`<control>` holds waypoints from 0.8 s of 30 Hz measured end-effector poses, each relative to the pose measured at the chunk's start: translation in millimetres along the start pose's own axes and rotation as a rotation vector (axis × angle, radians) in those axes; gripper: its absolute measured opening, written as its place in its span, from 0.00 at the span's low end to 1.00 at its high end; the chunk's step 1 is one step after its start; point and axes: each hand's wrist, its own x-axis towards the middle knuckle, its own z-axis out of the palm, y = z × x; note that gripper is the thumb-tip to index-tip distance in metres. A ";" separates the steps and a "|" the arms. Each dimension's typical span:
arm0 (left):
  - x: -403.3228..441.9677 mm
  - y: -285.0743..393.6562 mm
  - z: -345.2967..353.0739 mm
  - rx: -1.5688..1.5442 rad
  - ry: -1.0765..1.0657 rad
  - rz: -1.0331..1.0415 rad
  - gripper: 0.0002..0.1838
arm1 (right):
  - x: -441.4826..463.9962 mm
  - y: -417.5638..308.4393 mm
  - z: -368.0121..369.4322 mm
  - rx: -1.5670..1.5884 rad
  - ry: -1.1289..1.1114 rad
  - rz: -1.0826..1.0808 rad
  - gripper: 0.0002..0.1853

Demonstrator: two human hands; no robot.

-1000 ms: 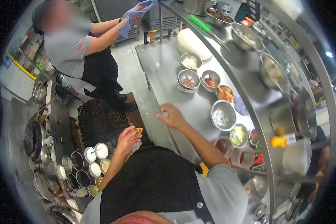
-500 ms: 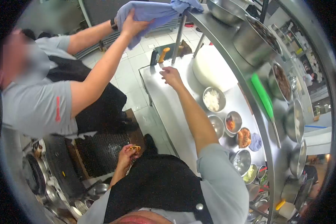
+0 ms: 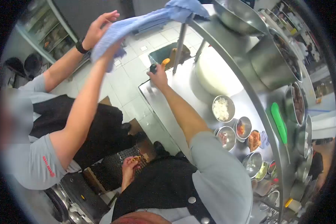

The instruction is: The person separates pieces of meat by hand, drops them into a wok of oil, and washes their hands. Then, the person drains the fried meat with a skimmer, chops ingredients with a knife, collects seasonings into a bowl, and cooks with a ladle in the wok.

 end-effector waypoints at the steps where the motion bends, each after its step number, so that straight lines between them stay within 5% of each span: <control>1: 1.8 -5.1 0.5 -0.045 0.010 0.019 0.18 | 13.4 6.0 1.6 -0.080 -0.087 0.013 0.31; 7: -19.7 -13.1 12.2 0.021 0.050 0.025 0.19 | 20.1 -5.9 -19.1 -0.104 -0.096 -0.104 0.26; 16: -36.5 -27.2 38.2 0.087 0.024 0.028 0.18 | -4.3 -149.1 -117.7 0.061 -0.020 -0.329 0.26; 24: -35.9 -7.7 86.7 0.303 -0.054 0.029 0.17 | -0.6 -170.1 -139.7 0.054 -0.075 -0.425 0.23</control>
